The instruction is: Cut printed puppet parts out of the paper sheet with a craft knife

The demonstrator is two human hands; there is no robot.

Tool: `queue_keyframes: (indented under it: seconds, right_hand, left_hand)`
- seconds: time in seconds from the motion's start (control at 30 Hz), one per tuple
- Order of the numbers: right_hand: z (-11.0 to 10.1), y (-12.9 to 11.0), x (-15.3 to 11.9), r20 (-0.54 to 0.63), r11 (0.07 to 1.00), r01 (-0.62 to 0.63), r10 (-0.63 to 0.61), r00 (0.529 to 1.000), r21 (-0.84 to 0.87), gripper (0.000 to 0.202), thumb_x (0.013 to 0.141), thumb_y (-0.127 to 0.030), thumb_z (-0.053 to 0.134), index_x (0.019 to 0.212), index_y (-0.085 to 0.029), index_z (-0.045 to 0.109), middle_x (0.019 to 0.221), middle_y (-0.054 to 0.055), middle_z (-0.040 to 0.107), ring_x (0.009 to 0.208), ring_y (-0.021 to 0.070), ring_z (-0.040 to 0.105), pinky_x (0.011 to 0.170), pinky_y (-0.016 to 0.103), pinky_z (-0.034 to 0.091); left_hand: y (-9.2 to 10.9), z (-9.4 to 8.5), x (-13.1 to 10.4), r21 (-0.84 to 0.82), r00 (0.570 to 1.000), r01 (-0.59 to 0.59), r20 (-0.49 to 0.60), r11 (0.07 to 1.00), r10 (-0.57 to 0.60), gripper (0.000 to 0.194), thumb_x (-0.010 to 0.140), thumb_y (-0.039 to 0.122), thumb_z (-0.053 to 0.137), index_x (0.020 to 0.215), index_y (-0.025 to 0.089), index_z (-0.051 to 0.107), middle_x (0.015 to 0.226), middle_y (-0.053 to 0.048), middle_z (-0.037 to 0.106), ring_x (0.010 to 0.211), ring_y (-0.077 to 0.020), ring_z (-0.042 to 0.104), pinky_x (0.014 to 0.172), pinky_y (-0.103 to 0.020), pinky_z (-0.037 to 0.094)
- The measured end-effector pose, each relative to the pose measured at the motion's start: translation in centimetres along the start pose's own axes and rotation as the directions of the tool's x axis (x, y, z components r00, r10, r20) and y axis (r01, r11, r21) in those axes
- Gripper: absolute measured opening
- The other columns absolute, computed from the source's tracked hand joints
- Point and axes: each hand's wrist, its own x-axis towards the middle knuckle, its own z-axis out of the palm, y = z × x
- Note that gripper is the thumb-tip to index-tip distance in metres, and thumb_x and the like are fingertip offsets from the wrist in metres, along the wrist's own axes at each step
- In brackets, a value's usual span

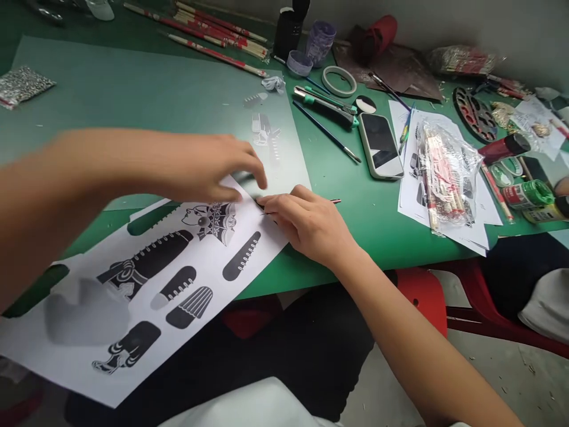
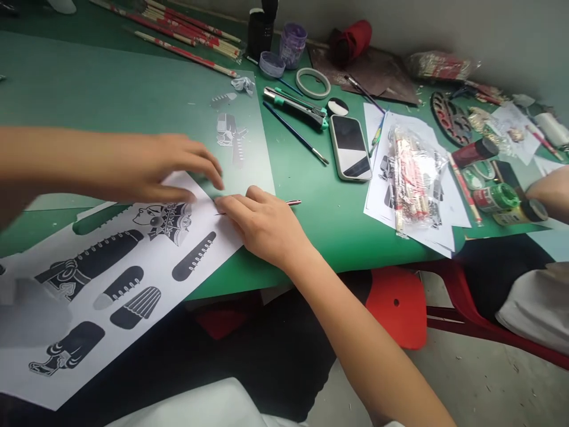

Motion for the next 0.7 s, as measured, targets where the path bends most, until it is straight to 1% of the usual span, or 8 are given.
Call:
queue_keyframes:
  seconds: [0.03, 0.1, 0.17, 0.23, 0.4, 0.5, 0.6, 0.7]
  right_hand:
    - [0.1, -0.4, 0.0, -0.048, 1.000, -0.013, 0.012, 0.999, -0.020, 0.021, 0.099, -0.010, 0.049, 0.096, -0.017, 0.069, 0.091, 0.002, 0.076, 0.074, 0.0142, 0.056, 0.066, 0.026, 0.047]
    - [0.3, -1.4, -0.3, -0.102, 0.997, -0.056, 0.051, 0.993, -0.051, 0.020, 0.098, -0.011, 0.051, 0.093, -0.015, 0.070, 0.084, 0.004, 0.072, 0.074, 0.0135, 0.058, 0.066, 0.025, 0.047]
    - [0.4, -2.4, -0.7, -0.117, 0.993, -0.093, 0.085, 0.989, -0.069, 0.020, 0.096, -0.009, 0.054, 0.093, -0.015, 0.073, 0.078, 0.003, 0.069, 0.070, 0.0123, 0.056, 0.062, 0.024, 0.045]
    - [0.3, -3.2, -1.1, -0.115, 0.989, -0.113, 0.102, 0.988, -0.094, 0.020, 0.093, -0.006, 0.057, 0.092, -0.016, 0.074, 0.075, 0.002, 0.067, 0.066, 0.0113, 0.053, 0.059, 0.023, 0.043]
    - [-0.3, -4.1, -0.9, -0.025, 0.970, -0.161, 0.160, 0.987, -0.181, 0.022, 0.090, -0.005, 0.059, 0.088, -0.019, 0.076, 0.077, 0.001, 0.067, 0.060, 0.0079, 0.046, 0.052, 0.022, 0.035]
    - [-0.6, -4.3, -0.6, 0.034, 0.967, -0.168, 0.178, 0.984, -0.193, 0.023, 0.090, -0.003, 0.057, 0.087, -0.018, 0.074, 0.077, 0.000, 0.067, 0.061, 0.0074, 0.051, 0.053, 0.022, 0.037]
    - [-0.7, -4.5, -0.3, 0.057, 0.971, -0.155, 0.168, 0.984, -0.182, 0.020, 0.089, -0.002, 0.059, 0.085, -0.016, 0.073, 0.075, 0.000, 0.068, 0.065, 0.0091, 0.058, 0.056, 0.023, 0.040]
    - [-0.7, -4.6, -0.2, 0.077, 0.973, -0.156, 0.171, 0.982, -0.171, 0.017, 0.088, -0.002, 0.061, 0.082, -0.015, 0.072, 0.076, 0.001, 0.069, 0.064, 0.0097, 0.058, 0.055, 0.024, 0.041]
  left_hand:
    - [0.0, 0.6, 0.7, -0.020, 0.996, -0.073, 0.042, 0.997, 0.074, 0.037, 0.087, 0.040, 0.057, 0.122, 0.039, 0.066, 0.144, 0.007, 0.058, 0.128, -0.0190, 0.052, 0.113, -0.035, 0.040]
    - [-0.2, 2.1, 1.7, -0.057, 0.981, -0.181, 0.060, 0.982, 0.184, 0.044, 0.082, 0.054, 0.063, 0.124, 0.040, 0.066, 0.158, 0.003, 0.043, 0.145, -0.0287, 0.037, 0.123, -0.048, 0.029]
    - [-0.6, 3.5, 1.9, -0.087, 0.972, -0.232, 0.012, 0.969, 0.234, 0.052, 0.079, 0.062, 0.065, 0.126, 0.039, 0.065, 0.162, 0.001, 0.037, 0.149, -0.0345, 0.030, 0.126, -0.057, 0.018]
    - [-1.0, 4.4, 1.8, -0.105, 0.966, -0.258, -0.044, 0.960, 0.255, 0.055, 0.078, 0.066, 0.064, 0.127, 0.039, 0.064, 0.161, 0.002, 0.037, 0.149, -0.0357, 0.030, 0.127, -0.061, 0.012]
    - [-1.3, 5.1, 1.5, -0.101, 0.959, -0.272, -0.111, 0.957, 0.261, 0.052, 0.080, 0.062, 0.062, 0.125, 0.038, 0.064, 0.160, 0.002, 0.040, 0.148, -0.0339, 0.030, 0.126, -0.063, 0.012]
    - [-1.3, 5.4, 1.8, -0.116, 0.958, -0.274, -0.118, 0.955, 0.261, 0.053, 0.079, 0.063, 0.062, 0.126, 0.039, 0.064, 0.159, 0.005, 0.040, 0.148, -0.0341, 0.031, 0.126, -0.062, 0.011]
    - [-1.3, 5.7, 2.0, -0.122, 0.957, -0.269, -0.147, 0.955, 0.250, 0.055, 0.077, 0.066, 0.060, 0.125, 0.039, 0.065, 0.157, 0.006, 0.042, 0.144, -0.0362, 0.035, 0.124, -0.062, 0.016]
    - [-1.3, 6.0, 2.1, -0.124, 0.955, -0.269, -0.160, 0.955, 0.249, 0.058, 0.075, 0.067, 0.060, 0.123, 0.038, 0.067, 0.155, 0.006, 0.044, 0.141, -0.0368, 0.037, 0.124, -0.061, 0.016]
